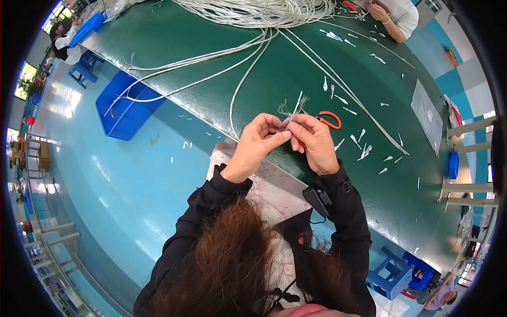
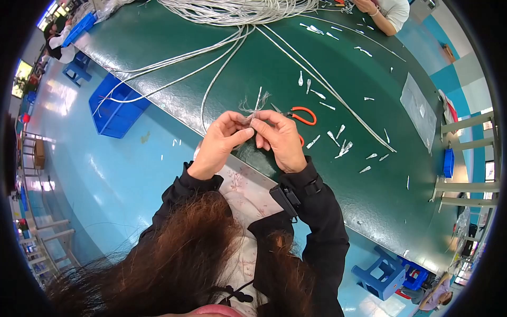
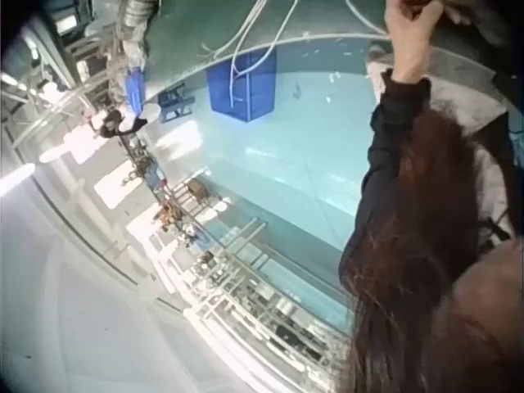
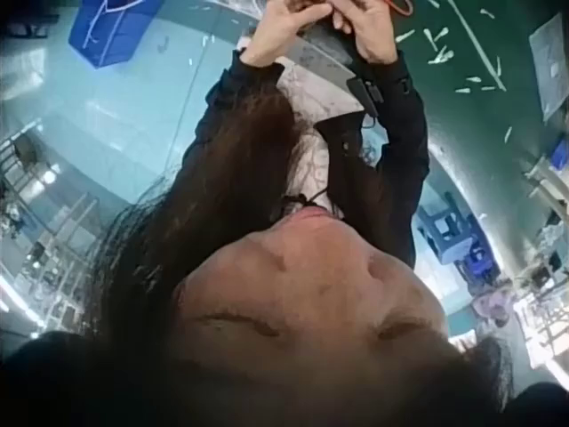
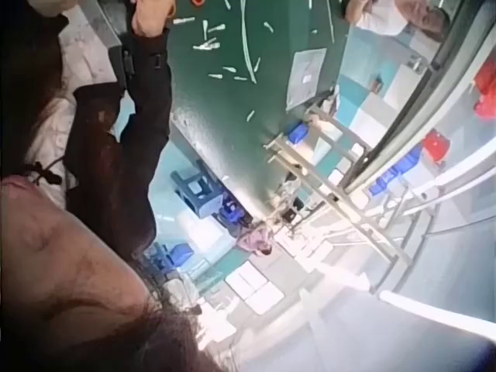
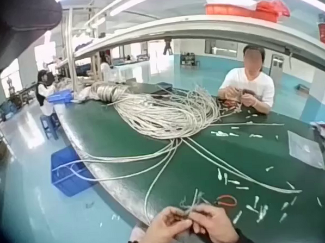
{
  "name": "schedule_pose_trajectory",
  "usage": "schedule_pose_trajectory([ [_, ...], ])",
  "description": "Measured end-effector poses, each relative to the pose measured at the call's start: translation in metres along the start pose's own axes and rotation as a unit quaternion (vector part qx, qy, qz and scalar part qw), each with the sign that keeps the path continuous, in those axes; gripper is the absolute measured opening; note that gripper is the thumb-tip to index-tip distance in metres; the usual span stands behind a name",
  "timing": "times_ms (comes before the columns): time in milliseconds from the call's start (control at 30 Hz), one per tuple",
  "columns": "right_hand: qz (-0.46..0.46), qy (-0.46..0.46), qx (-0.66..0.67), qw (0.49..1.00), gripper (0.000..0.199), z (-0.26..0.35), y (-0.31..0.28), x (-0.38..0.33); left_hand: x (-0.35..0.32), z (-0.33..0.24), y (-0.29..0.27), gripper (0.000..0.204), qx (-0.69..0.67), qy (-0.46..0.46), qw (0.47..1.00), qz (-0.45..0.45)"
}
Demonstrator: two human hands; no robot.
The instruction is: The person strips the outer casing from a cable by hand, uses shears to cut away the internal fibers, and then trims the ends of the exposed wires.
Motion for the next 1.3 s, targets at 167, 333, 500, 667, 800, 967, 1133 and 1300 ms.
schedule_pose_trajectory([
  [167, 0.046, 0.028, 0.079, 0.995, 0.018, 0.008, 0.016, -0.005, -0.005, -0.029, -0.01, 0.035, 0.041, 0.055, 0.997, -0.031],
  [333, 0.055, 0.004, 0.037, 0.998, 0.016, 0.001, 0.023, -0.006, -0.005, -0.037, -0.015, 0.027, 0.006, 0.034, 0.999, 0.023],
  [500, 0.067, -0.016, -0.018, 0.997, 0.015, 0.001, 0.022, -0.005, -0.003, -0.027, -0.017, 0.02, -0.068, 0.011, 0.994, 0.082],
  [667, 0.07, -0.029, -0.047, 0.996, 0.014, 0.0, 0.025, -0.006, 0.002, -0.019, -0.024, 0.018, -0.12, -0.009, 0.985, 0.122],
  [800, 0.063, -0.082, -0.123, 0.987, 0.014, 0.002, 0.026, -0.007, 0.003, -0.019, -0.023, 0.019, -0.164, -0.051, 0.979, 0.107],
  [967, 0.028, -0.041, -0.026, 0.998, 0.015, 0.01, 0.02, 0.002, -0.002, -0.026, -0.01, 0.023, -0.163, 0.005, 0.987, 0.008],
  [1133, 0.027, -0.021, 0.011, 0.999, 0.016, 0.018, 0.017, 0.002, 0.002, -0.017, -0.004, 0.027, -0.104, 0.038, 0.993, 0.043],
  [1300, 0.012, -0.031, -0.08, 0.996, 0.016, 0.013, 0.005, 0.0, 0.012, -0.003, 0.009, 0.026, -0.08, 0.014, 0.997, -0.015],
])
Point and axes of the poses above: each hand's wrist, its own x-axis towards the middle knuckle, its own y-axis out of the palm, z = x × y, the point moved 2 cm from there along x, towards the middle knuckle, and after that the axes turned 13 degrees about x, right-handed, at the moved point
